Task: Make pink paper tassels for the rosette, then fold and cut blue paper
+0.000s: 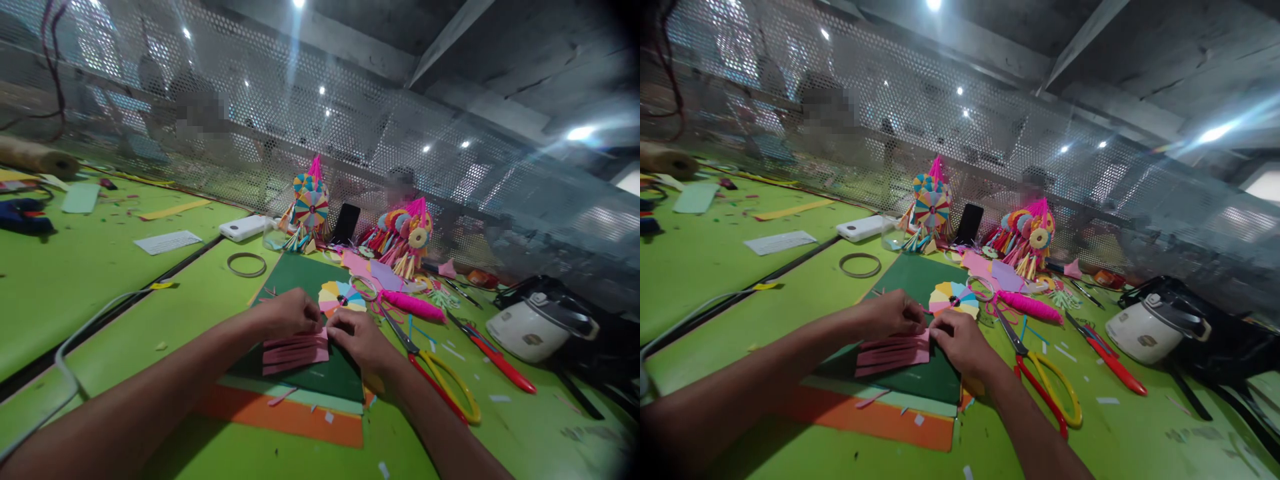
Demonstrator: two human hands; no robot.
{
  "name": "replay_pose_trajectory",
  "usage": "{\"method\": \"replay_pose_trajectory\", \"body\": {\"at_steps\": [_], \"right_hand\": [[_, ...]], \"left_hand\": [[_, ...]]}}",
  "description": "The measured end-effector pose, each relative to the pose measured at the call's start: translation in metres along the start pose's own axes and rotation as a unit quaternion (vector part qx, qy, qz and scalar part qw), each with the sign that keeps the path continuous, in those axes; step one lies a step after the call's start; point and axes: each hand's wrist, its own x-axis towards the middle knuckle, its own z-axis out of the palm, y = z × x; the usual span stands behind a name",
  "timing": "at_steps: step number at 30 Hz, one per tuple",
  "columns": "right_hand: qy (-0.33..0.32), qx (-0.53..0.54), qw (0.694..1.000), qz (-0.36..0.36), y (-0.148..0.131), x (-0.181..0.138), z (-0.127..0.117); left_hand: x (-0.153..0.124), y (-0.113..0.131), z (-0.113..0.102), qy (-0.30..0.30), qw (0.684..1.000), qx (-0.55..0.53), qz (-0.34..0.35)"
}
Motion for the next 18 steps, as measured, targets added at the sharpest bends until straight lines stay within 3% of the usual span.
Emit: {"method": "replay_pose_trajectory", "body": {"at_steps": [18], "right_hand": [[-0.009,0.030,0.999,0.027,-0.0037,0.0020,0.0029]], "left_hand": [[-0.0007,0.0025,0.0035,0.003,0.998,0.060,-0.024]]}}
